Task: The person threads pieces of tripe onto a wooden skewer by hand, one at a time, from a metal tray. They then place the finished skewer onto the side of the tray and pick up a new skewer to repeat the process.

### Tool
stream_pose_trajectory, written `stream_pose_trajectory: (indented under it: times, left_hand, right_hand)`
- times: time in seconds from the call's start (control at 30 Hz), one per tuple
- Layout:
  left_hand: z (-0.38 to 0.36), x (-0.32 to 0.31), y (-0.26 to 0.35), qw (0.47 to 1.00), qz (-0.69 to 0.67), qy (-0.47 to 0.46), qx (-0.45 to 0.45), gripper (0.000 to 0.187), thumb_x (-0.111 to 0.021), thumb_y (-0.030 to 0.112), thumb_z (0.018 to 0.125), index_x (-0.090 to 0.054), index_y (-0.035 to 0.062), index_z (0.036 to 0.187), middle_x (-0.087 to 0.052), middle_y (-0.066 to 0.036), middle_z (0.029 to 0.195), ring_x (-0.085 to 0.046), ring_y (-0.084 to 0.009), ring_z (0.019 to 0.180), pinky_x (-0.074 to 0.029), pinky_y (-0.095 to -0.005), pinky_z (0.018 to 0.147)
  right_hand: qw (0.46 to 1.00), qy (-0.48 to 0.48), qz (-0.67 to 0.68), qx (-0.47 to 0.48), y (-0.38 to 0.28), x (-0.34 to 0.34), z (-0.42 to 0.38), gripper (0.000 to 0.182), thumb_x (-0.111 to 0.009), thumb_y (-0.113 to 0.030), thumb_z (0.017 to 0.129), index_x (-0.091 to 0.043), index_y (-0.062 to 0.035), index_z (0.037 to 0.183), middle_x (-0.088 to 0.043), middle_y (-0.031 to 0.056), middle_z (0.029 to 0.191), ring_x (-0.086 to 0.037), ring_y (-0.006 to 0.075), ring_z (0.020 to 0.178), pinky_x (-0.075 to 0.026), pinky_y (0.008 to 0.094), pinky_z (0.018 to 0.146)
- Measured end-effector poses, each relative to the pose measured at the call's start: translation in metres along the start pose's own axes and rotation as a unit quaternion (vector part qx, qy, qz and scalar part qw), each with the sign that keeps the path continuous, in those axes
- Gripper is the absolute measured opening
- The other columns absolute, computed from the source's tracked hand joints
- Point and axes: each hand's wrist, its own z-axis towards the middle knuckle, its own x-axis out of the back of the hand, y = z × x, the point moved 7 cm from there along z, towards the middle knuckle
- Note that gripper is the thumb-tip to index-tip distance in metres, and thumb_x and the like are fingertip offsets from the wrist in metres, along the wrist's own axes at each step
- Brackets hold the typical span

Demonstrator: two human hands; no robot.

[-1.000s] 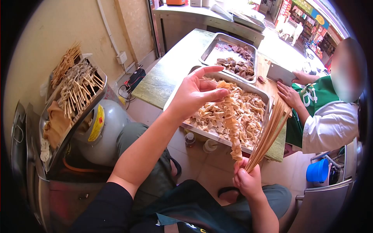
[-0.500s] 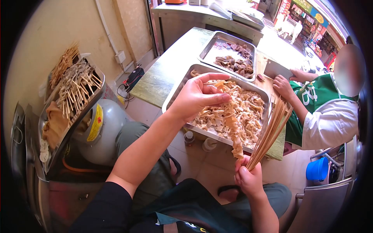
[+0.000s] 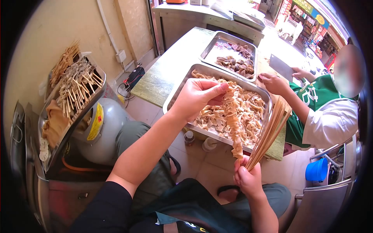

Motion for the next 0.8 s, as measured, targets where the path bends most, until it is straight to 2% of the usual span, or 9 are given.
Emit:
stream_pose_trajectory:
  times: [0.07,0.27,0.4,0.43,0.5,0.67,0.8]
  left_hand:
    - [-0.001,-0.003,0.002,0.999,0.044,-0.013,-0.006,0.023,-0.07,0.02,0.089,-0.072,-0.0016,0.097,-0.071,-0.005,0.087,-0.066,-0.0079,0.074,-0.055,-0.021,0.067]
    - [-0.001,0.003,0.01,0.999,0.039,0.008,-0.027,0.024,-0.07,0.02,0.089,-0.072,-0.0027,0.097,-0.07,-0.006,0.086,-0.065,-0.0079,0.074,-0.055,-0.0216,0.069]
    - [-0.001,0.002,0.009,0.995,0.097,-0.026,0.005,0.024,-0.069,0.022,0.091,-0.071,-0.0003,0.1,-0.071,-0.006,0.09,-0.067,-0.0099,0.079,-0.057,-0.0244,0.074]
    - [0.0,0.002,0.009,0.995,0.097,-0.025,0.004,0.024,-0.069,0.022,0.091,-0.071,-0.0003,0.1,-0.071,-0.006,0.09,-0.067,-0.0099,0.079,-0.057,-0.0244,0.074]
    - [0.002,0.005,0.007,1.0,0.002,0.003,0.007,0.026,-0.068,0.023,0.091,-0.071,-0.0011,0.101,-0.071,-0.008,0.092,-0.068,-0.0108,0.081,-0.057,-0.0255,0.074]
    - [0.005,0.008,0.003,0.999,0.043,-0.009,-0.015,0.026,-0.07,0.022,0.09,-0.07,-0.002,0.101,-0.072,-0.009,0.094,-0.069,-0.012,0.081,-0.058,-0.0261,0.076]
    - [0.005,0.007,0.002,0.999,0.046,-0.013,0.012,0.024,-0.07,0.022,0.089,-0.072,-0.0008,0.098,-0.072,-0.008,0.091,-0.068,-0.0111,0.079,-0.057,-0.0246,0.073]
  right_hand:
    - [1.0,0.002,0.003,0.002,0.0,0.001,0.0,0.01,-0.041,0.003,0.086,-0.05,-0.0001,0.083,-0.045,0.0004,0.059,-0.04,0.0064,0.043,-0.033,0.0222,0.041]
    - [1.0,-0.008,0.018,-0.006,0.001,0.001,0.0,0.009,-0.041,0.003,0.086,-0.05,-0.0004,0.083,-0.045,0.0004,0.06,-0.039,0.0062,0.043,-0.033,0.0224,0.041]
    - [1.0,-0.016,0.014,-0.007,0.002,0.0,0.0,0.009,-0.041,0.002,0.086,-0.05,-0.0005,0.083,-0.045,0.0004,0.06,-0.039,0.0063,0.043,-0.033,0.0224,0.041]
    - [1.0,-0.016,0.018,-0.007,0.001,-0.001,0.0,0.009,-0.041,0.002,0.086,-0.05,-0.0005,0.083,-0.045,0.0004,0.06,-0.039,0.0063,0.043,-0.033,0.0225,0.041]
    - [1.0,-0.014,0.015,-0.009,0.0,-0.001,0.0,0.009,-0.041,0.002,0.086,-0.05,-0.0005,0.083,-0.045,0.0004,0.06,-0.039,0.0063,0.043,-0.033,0.0224,0.041]
    - [1.0,-0.014,0.009,-0.013,0.0,-0.001,0.002,0.01,-0.041,0.003,0.086,-0.05,-0.0006,0.082,-0.045,0.0001,0.059,-0.04,0.0063,0.043,-0.034,0.0222,0.041]
    - [1.0,-0.006,-0.021,-0.01,0.0,0.003,0.006,0.01,-0.041,0.003,0.085,-0.05,-0.0005,0.082,-0.046,-0.0003,0.058,-0.041,0.0064,0.043,-0.035,0.022,0.041]
